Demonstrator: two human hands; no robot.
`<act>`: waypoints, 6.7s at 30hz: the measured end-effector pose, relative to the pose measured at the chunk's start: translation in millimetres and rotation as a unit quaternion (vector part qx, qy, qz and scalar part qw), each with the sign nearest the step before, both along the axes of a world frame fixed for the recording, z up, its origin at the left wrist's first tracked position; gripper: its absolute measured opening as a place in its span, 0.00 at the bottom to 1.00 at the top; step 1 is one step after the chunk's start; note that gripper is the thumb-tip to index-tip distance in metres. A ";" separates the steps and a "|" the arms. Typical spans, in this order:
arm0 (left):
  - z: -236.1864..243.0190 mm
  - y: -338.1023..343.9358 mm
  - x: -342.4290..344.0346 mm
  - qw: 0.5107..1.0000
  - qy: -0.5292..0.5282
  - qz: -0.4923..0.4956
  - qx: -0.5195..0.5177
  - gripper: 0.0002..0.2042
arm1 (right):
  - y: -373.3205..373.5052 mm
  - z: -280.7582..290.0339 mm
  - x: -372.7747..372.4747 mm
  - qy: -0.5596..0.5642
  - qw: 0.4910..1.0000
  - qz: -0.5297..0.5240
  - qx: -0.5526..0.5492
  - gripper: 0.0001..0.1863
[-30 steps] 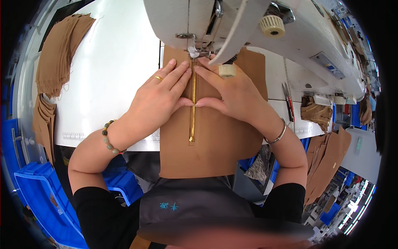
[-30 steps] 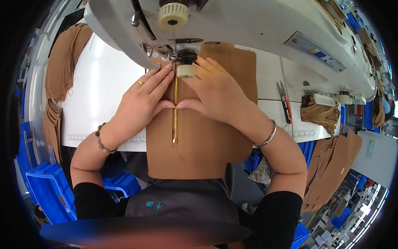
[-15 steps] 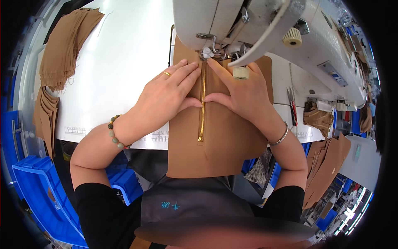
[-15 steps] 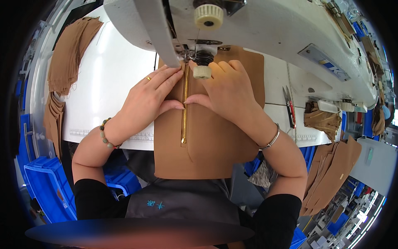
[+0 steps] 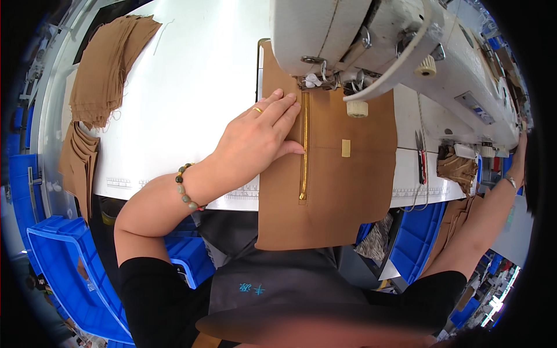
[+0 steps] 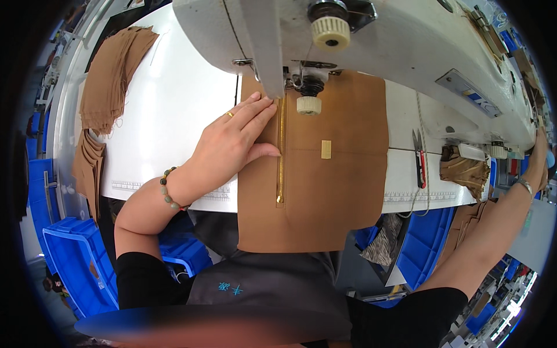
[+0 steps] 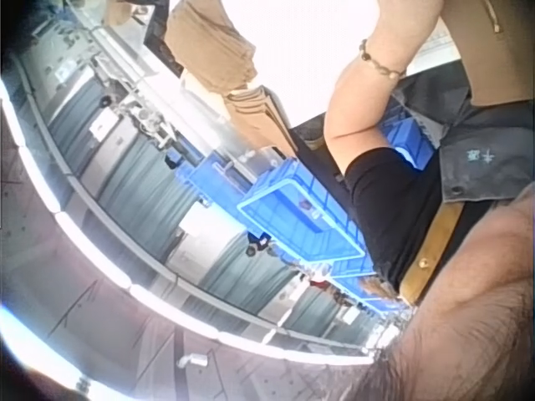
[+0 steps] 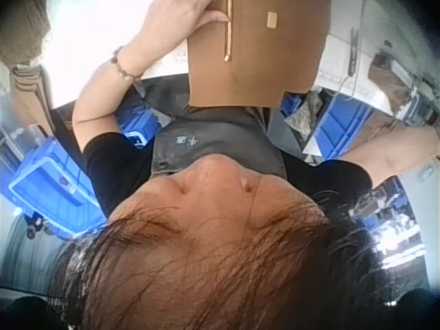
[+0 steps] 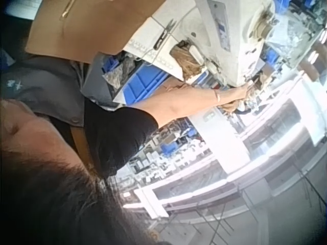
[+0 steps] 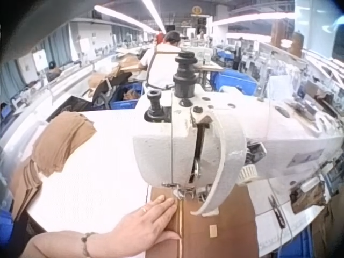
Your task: Sewing leather panels and zippers together using an industrial sewing machine.
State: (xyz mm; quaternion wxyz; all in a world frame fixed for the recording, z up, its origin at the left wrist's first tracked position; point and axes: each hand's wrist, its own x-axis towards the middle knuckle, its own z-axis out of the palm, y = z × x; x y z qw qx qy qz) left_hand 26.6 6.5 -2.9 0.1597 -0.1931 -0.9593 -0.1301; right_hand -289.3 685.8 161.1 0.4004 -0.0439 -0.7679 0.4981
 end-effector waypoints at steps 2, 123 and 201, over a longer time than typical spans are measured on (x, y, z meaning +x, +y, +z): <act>0.9 0.1 -0.5 1.000 -0.006 0.002 0.009 0.34 | 26.3 -33.2 -4.9 -0.017 0.995 0.023 -0.094 0.22; -1.7 55.1 114.2 0.985 0.104 -0.046 -0.131 0.07 | -354.6 -144.5 195.0 -0.086 0.843 0.302 0.436 0.17; 7.0 -4.0 -4.2 0.998 -0.065 0.016 0.000 0.42 | -453.8 -157.6 221.0 -0.008 0.723 0.454 0.520 0.38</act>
